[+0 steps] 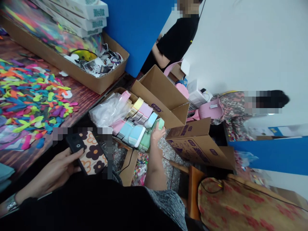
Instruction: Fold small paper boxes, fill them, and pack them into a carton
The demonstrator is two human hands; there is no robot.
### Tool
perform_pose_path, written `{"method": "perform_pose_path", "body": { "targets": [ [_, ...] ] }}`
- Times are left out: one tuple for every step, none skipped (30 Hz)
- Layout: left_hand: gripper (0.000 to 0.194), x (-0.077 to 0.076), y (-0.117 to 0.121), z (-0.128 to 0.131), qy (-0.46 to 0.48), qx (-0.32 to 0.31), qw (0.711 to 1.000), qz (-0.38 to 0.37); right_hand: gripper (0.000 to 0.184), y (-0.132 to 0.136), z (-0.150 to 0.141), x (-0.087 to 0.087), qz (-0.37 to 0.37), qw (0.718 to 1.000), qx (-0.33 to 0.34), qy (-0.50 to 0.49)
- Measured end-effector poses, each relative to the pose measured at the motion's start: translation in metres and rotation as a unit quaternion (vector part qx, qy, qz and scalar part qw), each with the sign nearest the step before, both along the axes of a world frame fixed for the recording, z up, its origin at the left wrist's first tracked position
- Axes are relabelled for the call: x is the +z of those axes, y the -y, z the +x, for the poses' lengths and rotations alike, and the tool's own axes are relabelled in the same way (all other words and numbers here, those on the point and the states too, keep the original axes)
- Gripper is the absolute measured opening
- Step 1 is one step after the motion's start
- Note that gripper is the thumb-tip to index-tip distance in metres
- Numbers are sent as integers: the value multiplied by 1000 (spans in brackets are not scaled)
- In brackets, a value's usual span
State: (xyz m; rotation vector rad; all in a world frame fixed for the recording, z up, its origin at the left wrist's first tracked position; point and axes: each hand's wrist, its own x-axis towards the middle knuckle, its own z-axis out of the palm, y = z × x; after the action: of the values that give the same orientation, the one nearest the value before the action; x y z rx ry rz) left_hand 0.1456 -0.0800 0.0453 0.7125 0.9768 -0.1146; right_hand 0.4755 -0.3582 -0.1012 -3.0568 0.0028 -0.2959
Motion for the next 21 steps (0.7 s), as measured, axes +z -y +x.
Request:
{"method": "perform_pose_path", "body": {
  "targets": [
    [36,-1,0,0,3,-4,1000,-2,52,-1,-3,-3,-8,1000,2,-11],
    [37,-2,1,1,8,-7,1000,-3,53,-1,-5,-6,-16,1000,5,-23],
    [38,-3,1,1,13,-9,1000,-5,54,-1,-6,-7,-23,999,7,-35],
    [39,-4,1,0,16,-9,1000,-5,55,0,-5,-7,-30,998,10,-47],
    [40,-5,1,0,17,-8,1000,-6,56,2,-4,-6,-37,997,13,-59],
    [40,-6,1,-1,19,-8,1000,-6,57,5,-2,-5,-43,996,15,-70],
    [40,-7,0,-1,21,-9,1000,-8,57,7,0,-3,-49,995,17,-80],
    [40,-8,0,-2,26,-10,1000,-10,57,8,1,-1,-53,995,19,-86],
    [41,-8,0,-3,32,-12,999,-10,57,8,3,1,-57,994,20,-89],
    [42,-8,-1,-4,36,-12,999,-11,57,8,3,1,-61,994,20,-89],
    [43,-8,-1,-4,36,-13,999,-13,56,6,2,1,-63,994,19,-85],
    [44,-8,-2,-5,34,-13,999,-14,56,5,0,-1,-65,995,15,-78],
    [46,-8,-2,-5,29,-12,999,-14,56,3,-2,-2,-66,995,11,-72],
    [47,-8,-3,-6,24,-10,1000,-13,56,1,-4,-4,-66,996,7,-66],
    [47,-7,-3,-6,23,-10,1000,-10,56,1,-6,-6,-66,996,5,-63],
    [46,-7,-3,-6,22,-9,1000,-5,55,1,-8,-7,-66,996,6,-63],
    [44,-7,-3,-6,22,-7,1000,0,54,1,-9,-6,-67,996,8,-64],
    [43,-8,-2,-5,22,-6,1000,3,54,3,-9,-5,-68,995,12,-66],
    [42,-8,-1,-5,23,-7,1000,2,53,4,-8,-1,-70,995,16,-66],
    [42,-9,0,-5,25,-8,1000,-1,52,5,-6,3,-72,995,19,-65],
    [43,-10,0,-5,28,-9,1000,-5,52,6,-4,9,-74,995,21,-60]
  ]
}}
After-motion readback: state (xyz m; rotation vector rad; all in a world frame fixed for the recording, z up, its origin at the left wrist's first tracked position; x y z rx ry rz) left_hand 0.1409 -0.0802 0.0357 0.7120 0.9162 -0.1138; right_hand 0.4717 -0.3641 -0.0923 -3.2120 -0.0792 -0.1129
